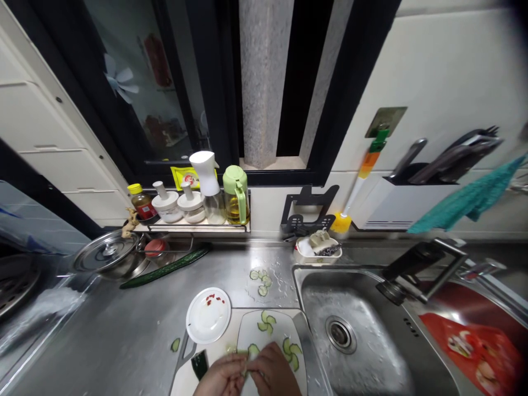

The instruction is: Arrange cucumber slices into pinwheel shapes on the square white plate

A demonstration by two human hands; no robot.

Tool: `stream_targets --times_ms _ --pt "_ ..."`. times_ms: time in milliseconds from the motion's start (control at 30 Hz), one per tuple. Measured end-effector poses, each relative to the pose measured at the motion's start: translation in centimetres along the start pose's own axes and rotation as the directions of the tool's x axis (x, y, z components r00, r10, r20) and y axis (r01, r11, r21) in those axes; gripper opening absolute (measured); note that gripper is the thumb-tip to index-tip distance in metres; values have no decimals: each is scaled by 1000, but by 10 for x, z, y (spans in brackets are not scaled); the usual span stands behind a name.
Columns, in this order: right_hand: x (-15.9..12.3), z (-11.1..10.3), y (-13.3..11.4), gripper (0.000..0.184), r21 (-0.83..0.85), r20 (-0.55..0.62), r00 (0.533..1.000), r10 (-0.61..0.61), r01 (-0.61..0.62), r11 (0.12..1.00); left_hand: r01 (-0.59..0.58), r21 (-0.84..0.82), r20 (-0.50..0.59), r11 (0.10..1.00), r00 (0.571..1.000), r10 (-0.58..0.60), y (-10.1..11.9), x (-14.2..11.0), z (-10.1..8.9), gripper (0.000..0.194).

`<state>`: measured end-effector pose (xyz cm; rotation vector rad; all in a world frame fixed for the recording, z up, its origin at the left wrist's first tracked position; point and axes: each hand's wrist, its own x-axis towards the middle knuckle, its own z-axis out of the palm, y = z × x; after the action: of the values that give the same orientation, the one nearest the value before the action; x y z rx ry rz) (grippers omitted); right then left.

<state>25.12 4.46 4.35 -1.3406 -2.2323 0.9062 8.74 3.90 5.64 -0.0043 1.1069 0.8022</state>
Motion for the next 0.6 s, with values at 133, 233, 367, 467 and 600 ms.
stream_targets --times_ms 133,233,367,467,600 --pt "-6 10 7 23 77 -34 988 153 -150 986 -61 95 -16 994 998 62 3 8 -6 33" --pt "-6 13 6 22 218 -9 948 318 -309 926 -155 265 -50 952 983 175 1 23 -15 33" --pt "-2 15 1 13 262 2 929 369 -357 897 -318 486 37 814 938 345 3 35 -21 31" --pt "0 20 1 12 261 6 919 395 -383 886 -393 648 75 652 885 459 9 36 -18 29" --pt "5 27 3 18 151 -7 906 423 -417 896 -302 896 108 324 858 502 19 32 -8 13"
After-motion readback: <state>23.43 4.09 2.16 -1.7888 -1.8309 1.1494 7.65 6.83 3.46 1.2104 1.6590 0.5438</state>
